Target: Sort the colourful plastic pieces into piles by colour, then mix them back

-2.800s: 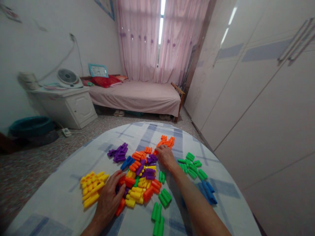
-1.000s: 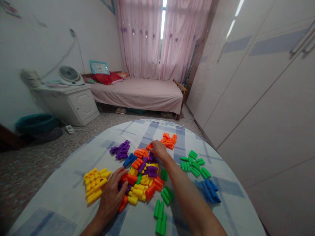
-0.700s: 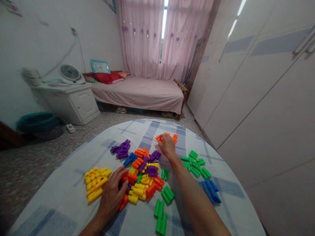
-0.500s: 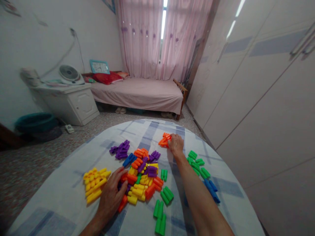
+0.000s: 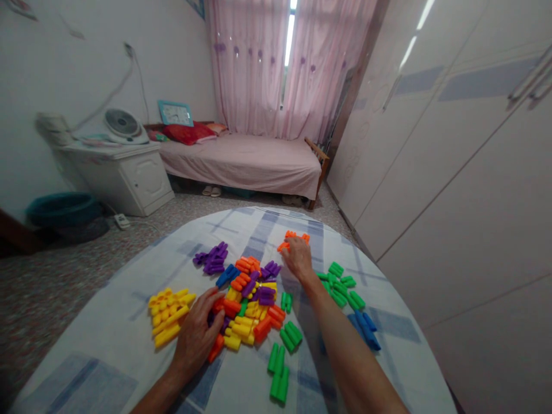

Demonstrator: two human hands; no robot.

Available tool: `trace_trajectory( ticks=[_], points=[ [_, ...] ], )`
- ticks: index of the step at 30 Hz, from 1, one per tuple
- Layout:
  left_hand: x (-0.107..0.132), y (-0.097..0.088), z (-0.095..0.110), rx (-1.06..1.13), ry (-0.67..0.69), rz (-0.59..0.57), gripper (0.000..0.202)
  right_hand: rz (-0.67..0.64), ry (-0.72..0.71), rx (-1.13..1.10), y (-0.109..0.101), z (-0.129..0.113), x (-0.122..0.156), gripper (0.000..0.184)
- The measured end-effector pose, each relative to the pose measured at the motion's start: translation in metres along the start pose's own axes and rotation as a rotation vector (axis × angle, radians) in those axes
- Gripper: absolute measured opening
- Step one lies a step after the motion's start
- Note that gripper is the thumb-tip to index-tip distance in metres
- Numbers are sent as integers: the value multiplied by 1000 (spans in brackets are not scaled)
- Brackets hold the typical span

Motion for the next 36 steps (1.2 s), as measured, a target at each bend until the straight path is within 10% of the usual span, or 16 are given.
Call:
trace_trajectory(
  ticks=[7, 16, 26, 36],
  points=[
    [0, 0, -3, 4, 3, -12, 33, -255, -249, -111, 20, -60, 11, 33],
    [1, 1, -3, 13, 13, -15, 33, -248, -170, -83, 26, -84, 19, 29],
    [1, 2, -3, -7, 1, -24, 33, 109, 192, -25, -6, -5, -2, 34],
    [2, 1, -3, -6, 8, -23, 32, 15, 478, 172, -2, 56, 3, 36]
  ],
)
Point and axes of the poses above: each hand's wrist, its own x-axis away from the middle knuckle, its own y-axis out of the palm, z = x × y, the point moved 1 cm from there along -x, towards the middle knuckle, and after that the axes turned 3 degrees about y, right-handed, at the moved point
